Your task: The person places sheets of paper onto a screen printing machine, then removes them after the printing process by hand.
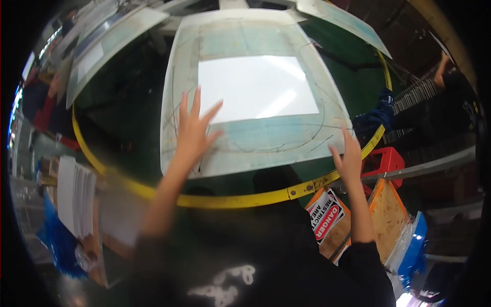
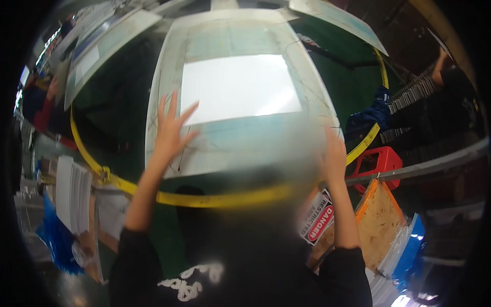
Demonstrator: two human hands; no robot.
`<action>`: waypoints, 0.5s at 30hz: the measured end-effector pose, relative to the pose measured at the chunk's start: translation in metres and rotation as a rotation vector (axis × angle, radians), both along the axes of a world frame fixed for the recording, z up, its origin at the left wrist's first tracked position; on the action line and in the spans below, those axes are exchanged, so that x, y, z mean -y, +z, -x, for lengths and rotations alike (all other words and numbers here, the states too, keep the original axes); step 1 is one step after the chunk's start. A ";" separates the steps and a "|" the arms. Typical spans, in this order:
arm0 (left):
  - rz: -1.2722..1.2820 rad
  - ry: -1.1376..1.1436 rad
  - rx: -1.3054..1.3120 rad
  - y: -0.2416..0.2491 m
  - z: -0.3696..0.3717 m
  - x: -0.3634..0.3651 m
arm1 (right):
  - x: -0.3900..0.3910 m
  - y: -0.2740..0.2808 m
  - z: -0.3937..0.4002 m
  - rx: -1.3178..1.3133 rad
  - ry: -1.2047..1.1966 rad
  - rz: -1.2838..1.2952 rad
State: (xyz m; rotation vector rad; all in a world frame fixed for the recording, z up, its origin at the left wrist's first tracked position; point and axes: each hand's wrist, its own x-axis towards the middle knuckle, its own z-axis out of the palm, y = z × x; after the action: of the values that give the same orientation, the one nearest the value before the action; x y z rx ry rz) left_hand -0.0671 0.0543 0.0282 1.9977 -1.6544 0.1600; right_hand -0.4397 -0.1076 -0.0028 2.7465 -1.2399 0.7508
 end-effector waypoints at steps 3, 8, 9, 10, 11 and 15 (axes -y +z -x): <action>0.066 -0.069 -0.137 -0.003 0.045 -0.061 | -0.077 -0.017 0.086 -0.056 -0.206 -0.111; 0.058 -0.076 -0.368 -0.022 0.119 -0.111 | -0.185 -0.056 0.218 -0.142 -0.781 -0.409; 0.054 -0.101 -0.382 -0.024 0.129 -0.109 | -0.199 -0.060 0.231 -0.148 -0.846 -0.457; 0.071 -0.129 -0.415 -0.019 0.141 -0.104 | -0.209 -0.061 0.238 -0.149 -0.909 -0.503; 0.086 -0.184 -0.408 -0.017 0.150 -0.098 | -0.218 -0.063 0.244 -0.161 -0.888 -0.533; 0.132 -0.354 -0.383 -0.001 0.171 -0.076 | -0.239 -0.066 0.252 -0.126 -0.802 -0.538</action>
State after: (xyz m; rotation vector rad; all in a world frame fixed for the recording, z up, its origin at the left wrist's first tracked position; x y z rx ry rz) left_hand -0.2379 0.1303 0.0270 1.4960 -1.6596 -0.2239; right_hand -0.6921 0.1314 -0.0689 2.1660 -2.5267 0.1667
